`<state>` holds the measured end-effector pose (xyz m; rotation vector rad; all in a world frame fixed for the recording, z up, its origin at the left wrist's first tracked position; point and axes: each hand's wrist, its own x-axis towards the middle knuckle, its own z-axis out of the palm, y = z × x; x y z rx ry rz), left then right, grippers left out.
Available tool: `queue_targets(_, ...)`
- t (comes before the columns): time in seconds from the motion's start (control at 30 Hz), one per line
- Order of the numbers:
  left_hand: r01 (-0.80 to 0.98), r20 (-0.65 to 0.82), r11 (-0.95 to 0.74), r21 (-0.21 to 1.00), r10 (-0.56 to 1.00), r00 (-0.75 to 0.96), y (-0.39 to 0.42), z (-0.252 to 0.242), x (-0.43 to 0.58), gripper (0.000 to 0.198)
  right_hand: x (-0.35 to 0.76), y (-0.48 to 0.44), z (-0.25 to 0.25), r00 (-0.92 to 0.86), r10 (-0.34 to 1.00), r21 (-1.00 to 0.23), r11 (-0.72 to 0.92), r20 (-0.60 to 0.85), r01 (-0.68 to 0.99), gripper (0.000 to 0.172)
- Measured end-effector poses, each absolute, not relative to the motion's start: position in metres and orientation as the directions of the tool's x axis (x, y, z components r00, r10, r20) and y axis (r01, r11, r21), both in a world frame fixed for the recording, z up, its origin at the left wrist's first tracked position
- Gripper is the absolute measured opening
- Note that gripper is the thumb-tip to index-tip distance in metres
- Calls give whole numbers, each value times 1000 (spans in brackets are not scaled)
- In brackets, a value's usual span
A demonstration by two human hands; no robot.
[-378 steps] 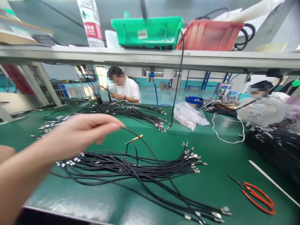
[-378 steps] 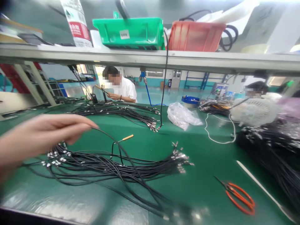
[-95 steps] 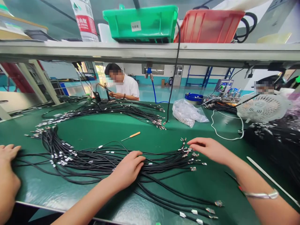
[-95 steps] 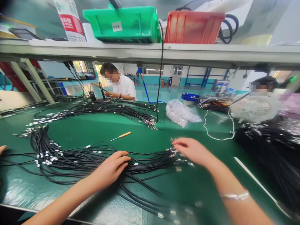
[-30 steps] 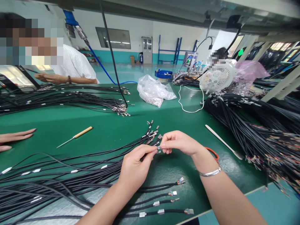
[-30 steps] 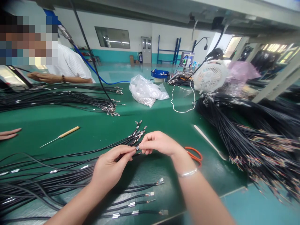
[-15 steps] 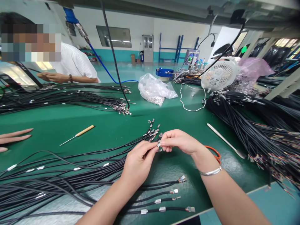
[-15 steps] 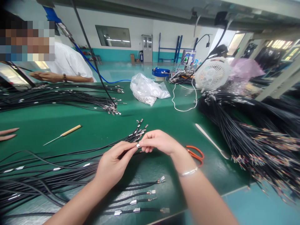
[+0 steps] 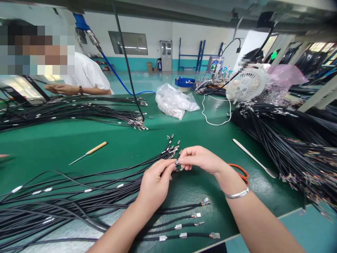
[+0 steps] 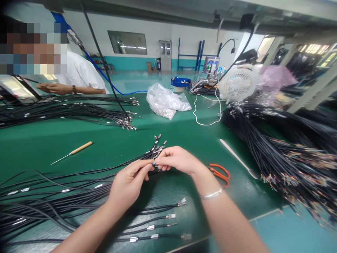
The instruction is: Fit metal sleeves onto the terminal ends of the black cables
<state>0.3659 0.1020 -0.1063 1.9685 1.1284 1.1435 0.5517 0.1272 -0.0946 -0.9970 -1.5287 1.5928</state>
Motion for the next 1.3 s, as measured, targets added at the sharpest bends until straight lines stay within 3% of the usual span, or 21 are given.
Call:
queue_targets(0.3,222,178,-243,944,944,278,104,-110,365,27,552,127,-91,-430,902,-999,-30,-38,27,21)
queue_targets(0.5,336,102,-220,916,937,335,107,-104,359,44,546,129,-94,-333,943,-999,-9,-24,47,25)
queue_targets(0.63,419,106,-250,873,935,337,105,-94,356,44,534,127,-100,-427,904,-1000,13,8,10,34)
queue_targets(0.73,531,115,-332,780,909,400,100,-90,341,44,529,125,-104,-413,907,-996,81,83,-22,28)
queue_targets(0.9,732,88,-317,603,939,334,84,-100,283,28,532,125,-101,-211,958,-981,186,194,-56,21)
queue_targets(1.1,837,130,-267,478,964,233,74,-106,235,34,525,120,-94,-83,966,-969,242,245,-45,18)
queue_targets(1.3,845,76,-256,469,965,250,73,-98,210,38,546,102,-92,172,960,-972,232,222,-37,16)
